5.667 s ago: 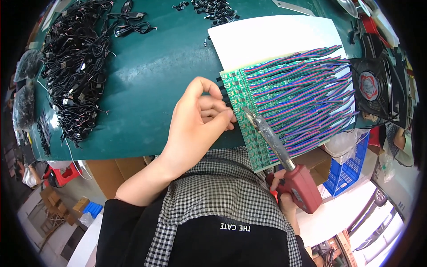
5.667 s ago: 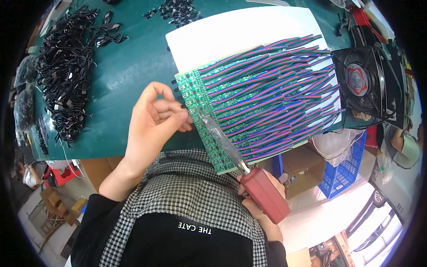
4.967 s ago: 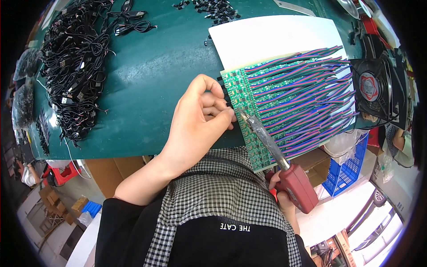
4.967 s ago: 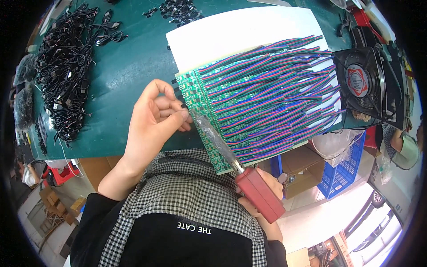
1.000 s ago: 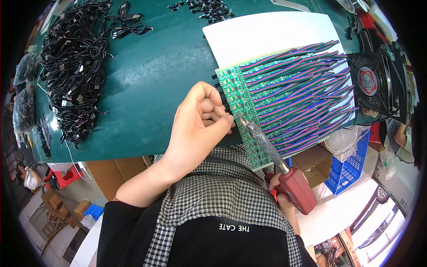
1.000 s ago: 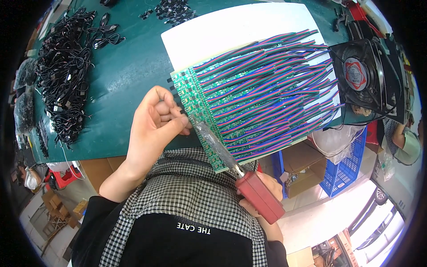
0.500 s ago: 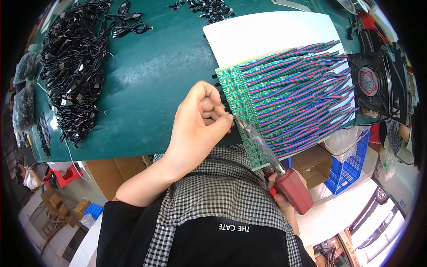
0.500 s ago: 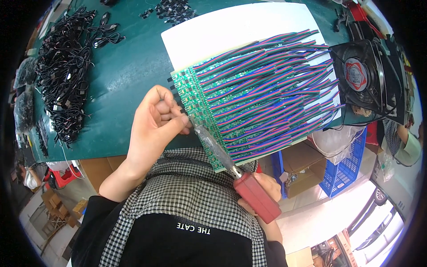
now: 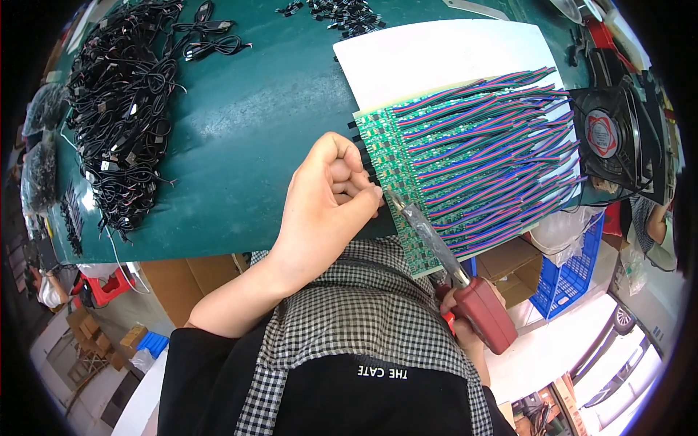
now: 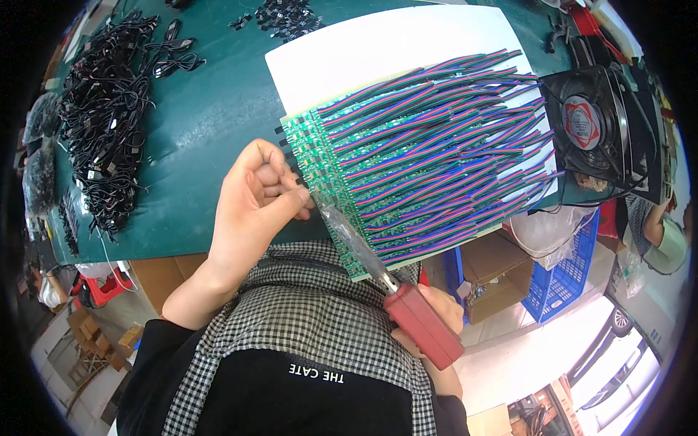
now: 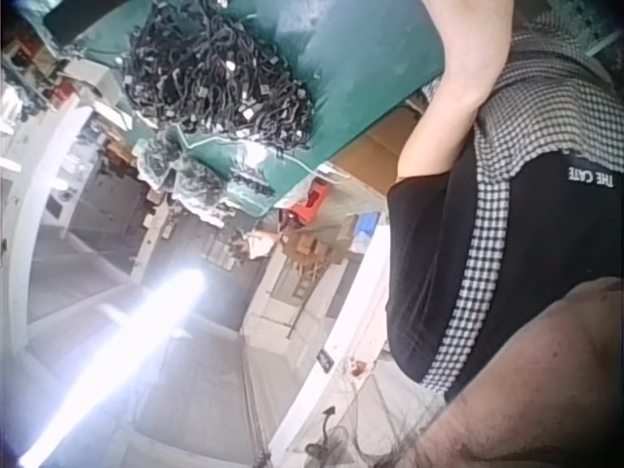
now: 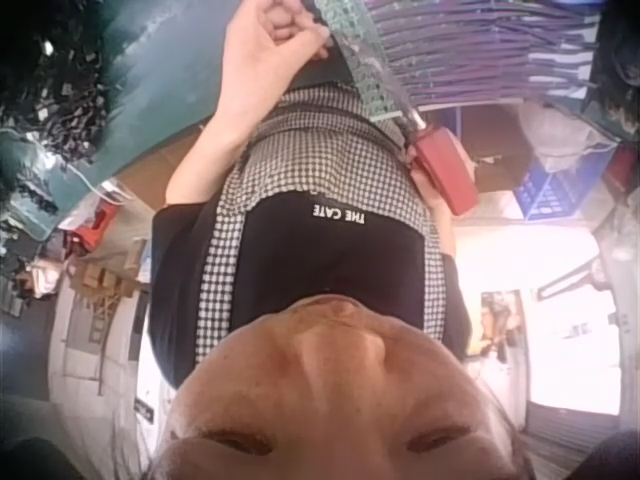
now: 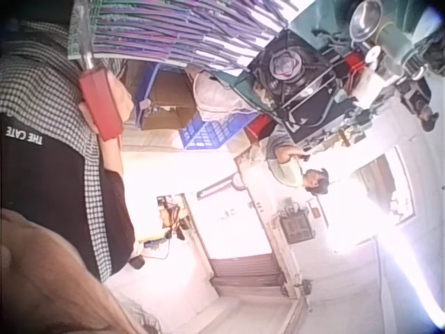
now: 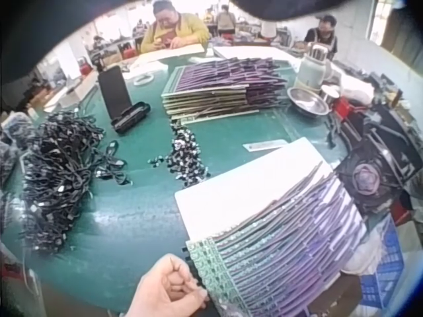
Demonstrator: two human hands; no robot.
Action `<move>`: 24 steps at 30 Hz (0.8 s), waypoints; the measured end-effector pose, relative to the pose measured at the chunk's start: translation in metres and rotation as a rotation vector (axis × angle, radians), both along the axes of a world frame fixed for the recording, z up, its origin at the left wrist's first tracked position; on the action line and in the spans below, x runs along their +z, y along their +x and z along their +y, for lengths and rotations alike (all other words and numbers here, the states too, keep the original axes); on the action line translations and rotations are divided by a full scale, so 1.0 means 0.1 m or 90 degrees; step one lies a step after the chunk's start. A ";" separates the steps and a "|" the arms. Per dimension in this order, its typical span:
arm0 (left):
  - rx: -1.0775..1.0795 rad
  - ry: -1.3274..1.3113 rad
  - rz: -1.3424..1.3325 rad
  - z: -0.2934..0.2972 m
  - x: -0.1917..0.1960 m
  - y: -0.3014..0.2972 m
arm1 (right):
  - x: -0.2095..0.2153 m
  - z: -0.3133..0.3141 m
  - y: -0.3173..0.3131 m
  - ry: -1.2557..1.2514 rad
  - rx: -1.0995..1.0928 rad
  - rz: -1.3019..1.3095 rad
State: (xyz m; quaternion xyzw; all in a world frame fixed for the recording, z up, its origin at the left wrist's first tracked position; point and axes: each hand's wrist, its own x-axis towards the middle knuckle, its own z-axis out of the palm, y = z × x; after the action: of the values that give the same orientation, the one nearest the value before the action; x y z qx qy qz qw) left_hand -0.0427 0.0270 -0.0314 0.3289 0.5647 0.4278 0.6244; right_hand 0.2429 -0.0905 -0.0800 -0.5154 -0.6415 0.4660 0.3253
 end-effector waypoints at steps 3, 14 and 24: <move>-0.002 -0.001 0.004 0.00 0.00 0.00 | -0.01 -0.04 0.02 0.013 0.008 0.011; 0.000 0.020 0.021 -0.04 0.00 0.02 | 0.40 0.14 -0.35 -0.113 -0.214 0.043; -0.007 0.229 0.455 0.61 -0.09 -0.57 | 0.38 0.14 -0.37 -0.152 -0.211 0.197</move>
State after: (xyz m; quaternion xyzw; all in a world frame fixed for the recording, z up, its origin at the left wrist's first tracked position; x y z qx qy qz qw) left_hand -0.0997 0.0883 -0.0400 0.5642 0.6606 0.3752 0.3232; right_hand 0.2060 -0.0764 -0.0425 -0.5706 -0.4317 0.5519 0.4283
